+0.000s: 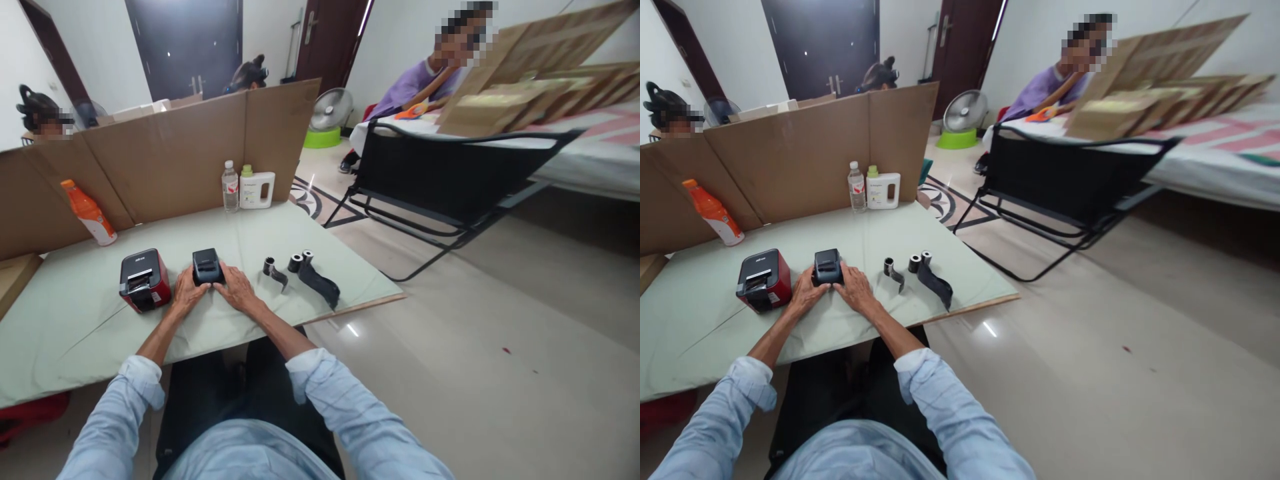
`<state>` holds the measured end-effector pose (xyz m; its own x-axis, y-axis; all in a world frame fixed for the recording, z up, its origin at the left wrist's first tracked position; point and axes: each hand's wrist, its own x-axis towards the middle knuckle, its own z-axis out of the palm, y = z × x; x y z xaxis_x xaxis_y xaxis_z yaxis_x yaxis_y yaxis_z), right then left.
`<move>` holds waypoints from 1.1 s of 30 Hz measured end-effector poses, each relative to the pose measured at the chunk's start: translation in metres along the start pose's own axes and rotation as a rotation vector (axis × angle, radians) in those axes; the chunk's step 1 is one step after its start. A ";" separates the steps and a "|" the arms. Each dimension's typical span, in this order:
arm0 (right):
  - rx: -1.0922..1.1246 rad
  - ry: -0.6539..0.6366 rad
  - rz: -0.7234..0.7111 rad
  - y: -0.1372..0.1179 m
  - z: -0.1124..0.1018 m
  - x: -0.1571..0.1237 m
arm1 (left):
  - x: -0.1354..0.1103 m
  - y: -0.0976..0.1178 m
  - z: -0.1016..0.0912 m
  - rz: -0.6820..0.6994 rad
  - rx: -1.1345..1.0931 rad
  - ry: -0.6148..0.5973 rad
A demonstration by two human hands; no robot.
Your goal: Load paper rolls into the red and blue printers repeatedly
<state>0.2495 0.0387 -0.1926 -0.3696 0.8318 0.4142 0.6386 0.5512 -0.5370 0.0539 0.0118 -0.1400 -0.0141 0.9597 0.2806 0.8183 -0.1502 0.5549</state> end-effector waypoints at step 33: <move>0.138 0.316 -0.067 -0.018 -0.043 0.049 | 0.005 0.087 -0.036 0.271 0.035 -0.017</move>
<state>0.2489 0.0667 -0.1313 -0.1666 0.7440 0.6471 0.5147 0.6254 -0.5865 0.1041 -0.0048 -0.0619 0.2177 0.8892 0.4023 0.8103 -0.3944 0.4334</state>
